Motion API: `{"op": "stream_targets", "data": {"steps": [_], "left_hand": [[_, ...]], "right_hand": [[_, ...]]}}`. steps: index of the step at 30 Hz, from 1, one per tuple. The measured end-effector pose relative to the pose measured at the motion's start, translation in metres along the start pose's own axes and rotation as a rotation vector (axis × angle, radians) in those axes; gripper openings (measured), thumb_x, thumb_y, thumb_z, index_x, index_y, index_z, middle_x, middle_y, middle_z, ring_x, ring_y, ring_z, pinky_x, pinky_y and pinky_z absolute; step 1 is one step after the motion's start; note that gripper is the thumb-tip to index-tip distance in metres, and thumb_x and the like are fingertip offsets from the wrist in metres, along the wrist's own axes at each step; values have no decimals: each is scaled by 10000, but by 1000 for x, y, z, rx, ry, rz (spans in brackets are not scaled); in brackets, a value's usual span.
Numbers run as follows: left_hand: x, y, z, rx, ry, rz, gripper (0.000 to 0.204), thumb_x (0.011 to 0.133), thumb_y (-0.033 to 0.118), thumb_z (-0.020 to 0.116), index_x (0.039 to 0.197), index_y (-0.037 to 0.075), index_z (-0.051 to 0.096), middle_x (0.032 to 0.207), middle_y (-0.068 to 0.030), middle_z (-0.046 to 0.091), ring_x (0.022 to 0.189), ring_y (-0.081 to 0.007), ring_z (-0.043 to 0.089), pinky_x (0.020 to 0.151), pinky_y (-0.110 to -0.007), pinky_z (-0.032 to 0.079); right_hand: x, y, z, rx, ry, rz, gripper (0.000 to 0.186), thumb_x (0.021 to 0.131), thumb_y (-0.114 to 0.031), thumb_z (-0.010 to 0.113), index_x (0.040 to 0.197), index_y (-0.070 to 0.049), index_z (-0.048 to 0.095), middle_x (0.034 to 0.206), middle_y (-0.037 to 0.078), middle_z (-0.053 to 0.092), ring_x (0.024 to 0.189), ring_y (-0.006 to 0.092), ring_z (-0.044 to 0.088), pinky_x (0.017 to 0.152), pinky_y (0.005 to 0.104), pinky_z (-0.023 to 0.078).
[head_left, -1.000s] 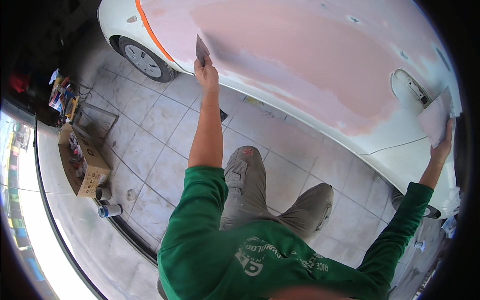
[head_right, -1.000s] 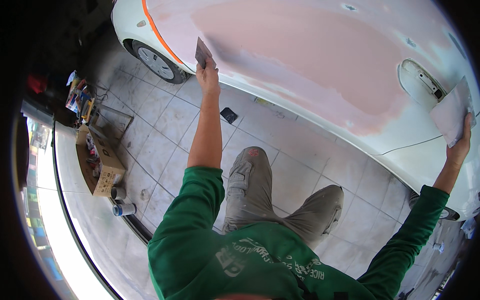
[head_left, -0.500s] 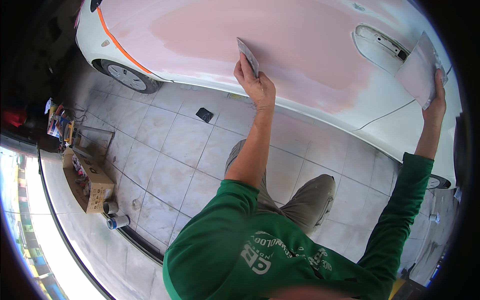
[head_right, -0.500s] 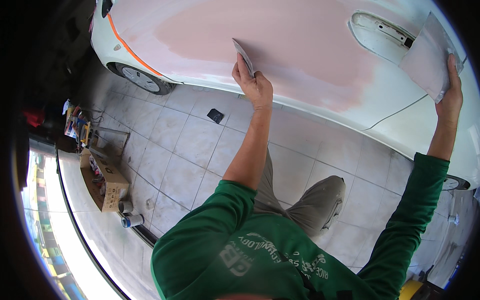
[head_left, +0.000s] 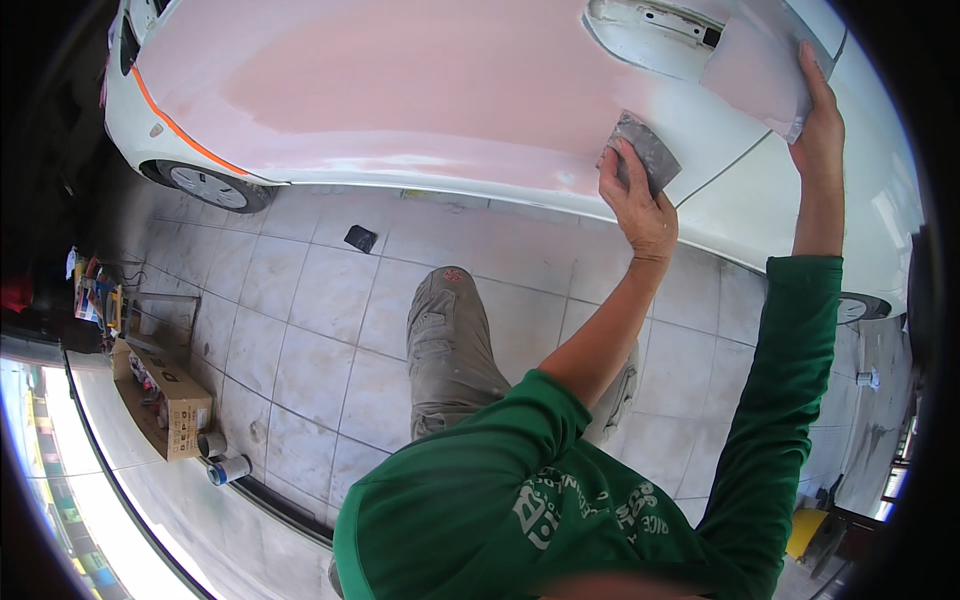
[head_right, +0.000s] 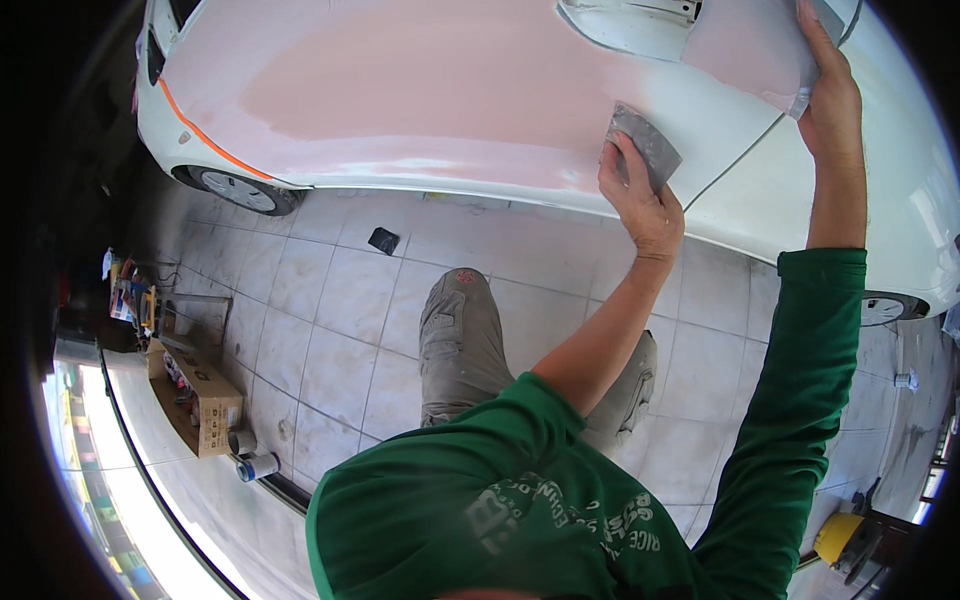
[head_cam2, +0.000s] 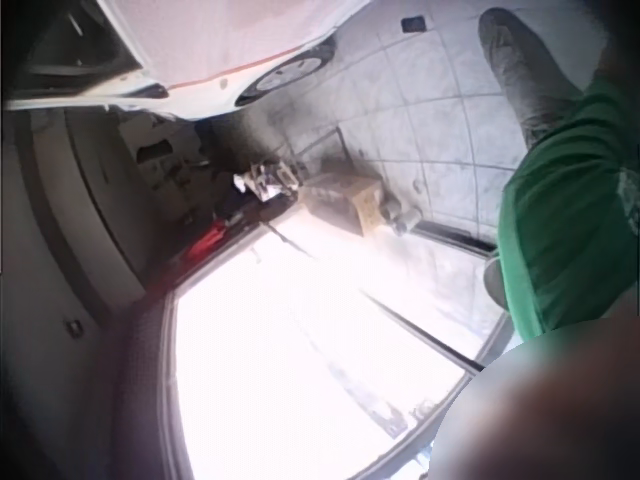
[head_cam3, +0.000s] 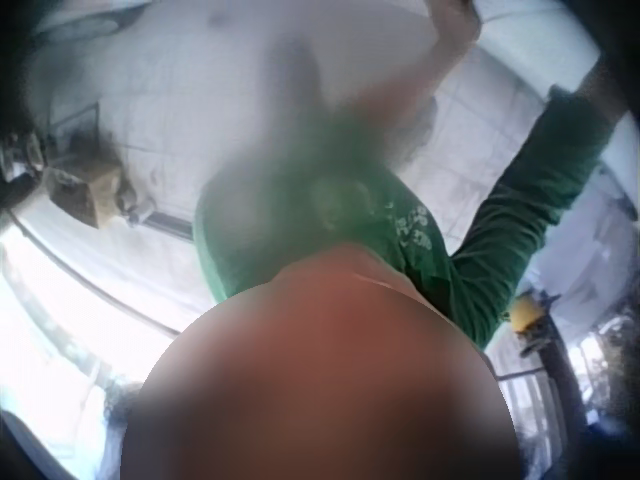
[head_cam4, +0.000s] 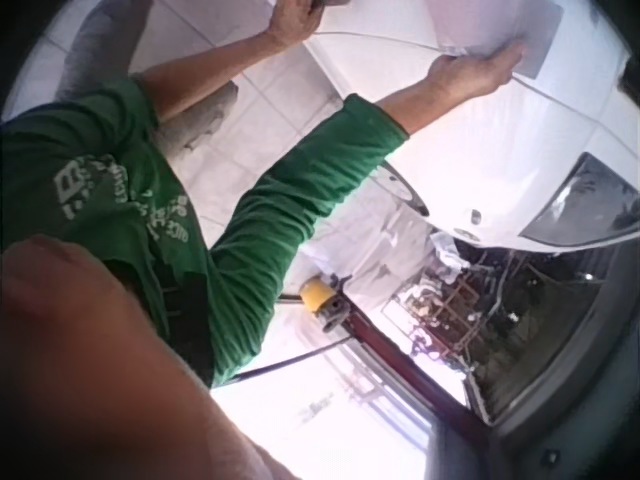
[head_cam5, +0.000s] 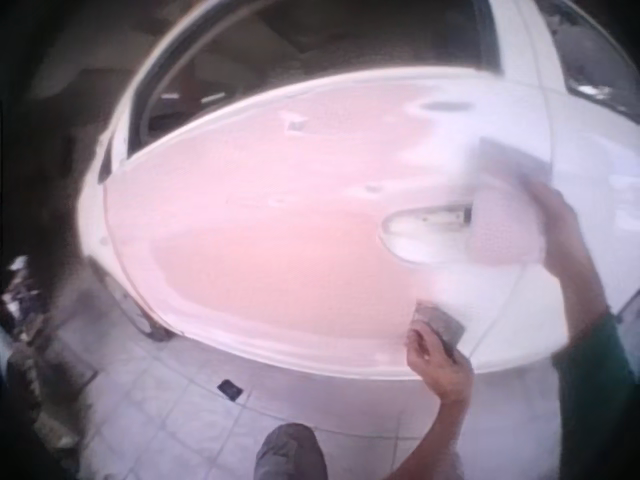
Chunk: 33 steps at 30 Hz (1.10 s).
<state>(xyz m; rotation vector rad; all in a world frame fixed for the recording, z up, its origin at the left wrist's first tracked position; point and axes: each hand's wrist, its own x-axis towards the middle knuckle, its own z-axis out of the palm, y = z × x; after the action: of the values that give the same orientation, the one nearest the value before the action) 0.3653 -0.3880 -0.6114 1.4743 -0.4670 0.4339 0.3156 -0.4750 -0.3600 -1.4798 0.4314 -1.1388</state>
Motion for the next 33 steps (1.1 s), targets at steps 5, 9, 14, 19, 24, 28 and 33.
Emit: {"op": "stream_targets", "data": {"steps": [5,9,14,19,24,28,33], "left_hand": [[-8,-18,-35,-259,-387,5,735,865,-153,566,1559,51,438,1487,-217,406,1363,-400,432,1137,-421,398],[55,-72,-128,-333,-386,-65,487,1007,-2,545,1492,28,518,1399,-140,511,1330,-295,502,1106,-373,431],[230,-195,-294,-483,31,-341,263,1042,123,558,1285,26,581,1179,-60,629,1025,-157,612,854,-339,554],[364,-235,-408,-428,227,-420,279,1012,88,596,1291,95,589,1225,-75,642,1008,-223,667,791,-393,605],[384,-231,-393,-349,171,-455,343,998,59,587,1335,122,570,1240,-67,641,1013,-231,665,789,-389,598],[307,-195,-309,-379,120,-427,479,973,21,563,1436,126,504,1307,-74,598,1113,-230,609,910,-418,525],[178,-107,-178,-220,62,-155,660,908,-65,509,1542,84,400,1399,-193,379,1296,-339,466,1088,-445,420]], "right_hand": [[-1,0,9,28,27,15,696,1008,-416,672,1456,85,493,1371,166,612,1230,249,635,1048,342,508],[2,3,-6,-5,79,-14,681,1024,-432,636,1466,69,499,1369,175,618,1224,257,649,1037,343,521],[26,17,-46,-24,85,-55,687,1055,-390,608,1515,88,432,1529,165,506,1398,255,516,1177,367,389],[36,23,-51,-11,118,8,699,1062,-417,590,1545,54,409,1571,157,469,1427,236,487,1179,370,389],[34,24,-46,9,106,-5,681,1064,-412,586,1546,38,415,1534,146,506,1402,236,511,1166,366,402],[7,6,-6,-44,192,-25,688,1027,-388,655,1496,74,458,1411,166,586,1287,248,596,1094,337,470],[-1,-1,3,-54,67,-8,693,1013,-450,648,1448,73,514,1366,159,616,1241,233,628,1048,331,502]]}}
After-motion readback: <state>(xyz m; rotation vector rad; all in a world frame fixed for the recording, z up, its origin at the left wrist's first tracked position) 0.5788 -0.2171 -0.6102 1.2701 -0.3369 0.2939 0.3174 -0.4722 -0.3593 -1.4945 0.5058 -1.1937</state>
